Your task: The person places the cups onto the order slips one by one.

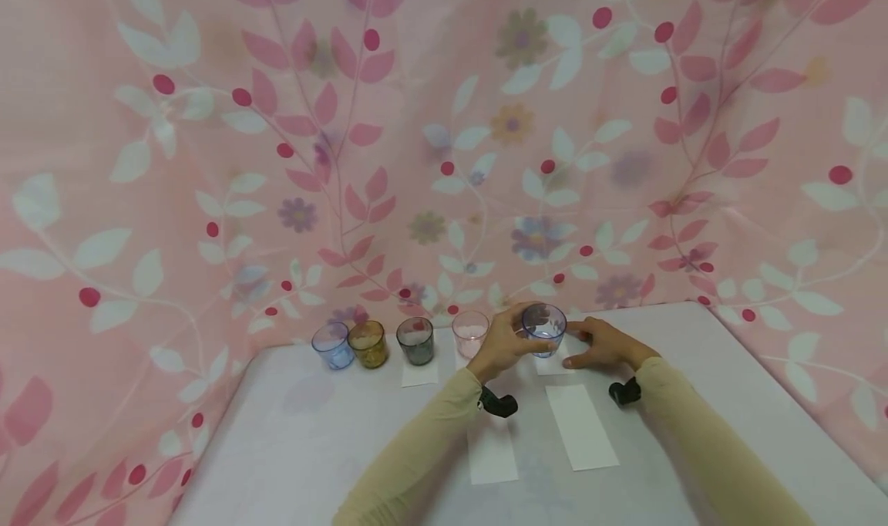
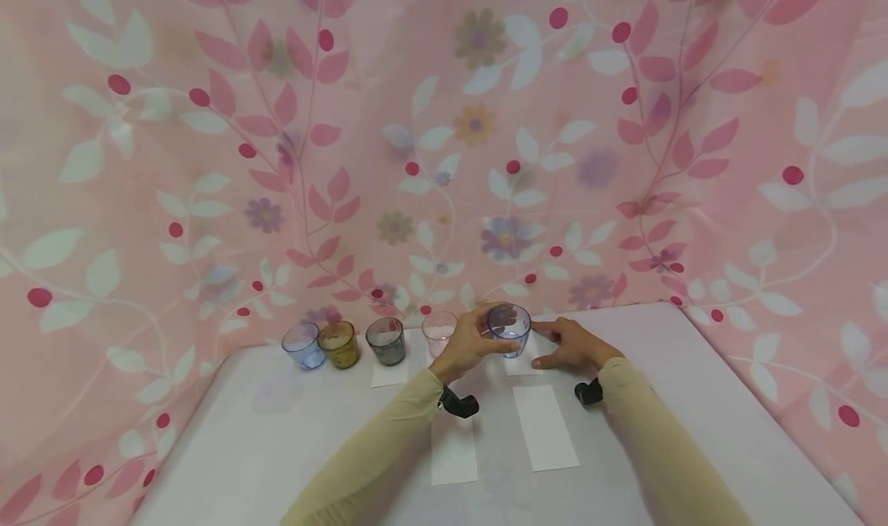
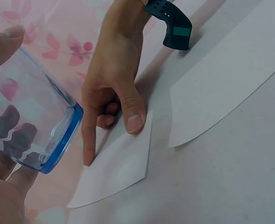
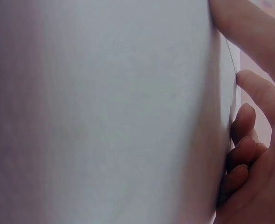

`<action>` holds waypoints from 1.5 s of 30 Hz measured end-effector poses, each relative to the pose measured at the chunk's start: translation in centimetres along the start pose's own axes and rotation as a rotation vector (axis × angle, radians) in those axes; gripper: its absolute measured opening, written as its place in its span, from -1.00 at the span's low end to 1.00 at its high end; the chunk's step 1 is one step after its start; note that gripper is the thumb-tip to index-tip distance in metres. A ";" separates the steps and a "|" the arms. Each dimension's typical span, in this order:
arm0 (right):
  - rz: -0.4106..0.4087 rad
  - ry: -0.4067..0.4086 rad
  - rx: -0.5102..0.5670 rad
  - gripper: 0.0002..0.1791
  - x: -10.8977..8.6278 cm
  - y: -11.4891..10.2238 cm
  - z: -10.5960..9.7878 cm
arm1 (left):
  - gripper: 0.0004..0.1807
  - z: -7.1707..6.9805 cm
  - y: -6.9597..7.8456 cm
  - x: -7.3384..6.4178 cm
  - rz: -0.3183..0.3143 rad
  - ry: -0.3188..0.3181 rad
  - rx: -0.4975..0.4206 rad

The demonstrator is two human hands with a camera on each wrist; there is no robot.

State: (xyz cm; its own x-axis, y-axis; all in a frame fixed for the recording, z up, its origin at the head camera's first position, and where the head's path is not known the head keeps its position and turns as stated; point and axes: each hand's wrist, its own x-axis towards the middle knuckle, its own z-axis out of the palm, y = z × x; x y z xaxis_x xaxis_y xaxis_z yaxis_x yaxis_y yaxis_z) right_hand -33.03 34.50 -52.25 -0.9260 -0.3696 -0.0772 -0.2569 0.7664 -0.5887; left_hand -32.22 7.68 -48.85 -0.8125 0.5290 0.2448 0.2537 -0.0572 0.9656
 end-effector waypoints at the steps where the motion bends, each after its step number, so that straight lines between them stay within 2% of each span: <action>1: -0.007 0.002 -0.006 0.02 0.0 0.0 0.0 | -0.22 0.1 -0.2 0.1 -0.003 0.003 -0.008; 9: 0.010 0.009 -0.001 0.00 0.0 -0.2 0.0 | -0.24 1.1 -2.2 0.7 0.004 0.030 -0.060; 18: -0.007 0.011 0.005 -0.03 0.2 0.1 0.2 | -0.24 1.5 -3.6 1.1 -0.048 0.072 0.005; 26: -0.011 0.018 0.012 -0.05 0.2 0.0 0.3 | -0.26 1.8 -4.8 1.5 -0.050 0.087 0.012; 35: -0.016 0.032 -0.003 -0.05 0.3 0.2 0.3 | -0.23 1.7 -5.4 2.3 -0.064 0.085 0.077; 45: 0.003 0.023 0.008 -0.03 0.2 0.1 0.3 | -0.22 1.8 -5.7 2.9 -0.083 0.080 0.056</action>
State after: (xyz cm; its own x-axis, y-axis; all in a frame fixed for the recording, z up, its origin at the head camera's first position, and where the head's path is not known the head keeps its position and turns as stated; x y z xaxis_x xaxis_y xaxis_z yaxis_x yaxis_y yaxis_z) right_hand -33.17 34.40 -52.55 -0.9329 -0.3551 -0.0603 -0.2520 0.7631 -0.5951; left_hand -35.09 11.07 -53.78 -0.8705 0.4608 0.1730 0.2111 0.0321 0.9769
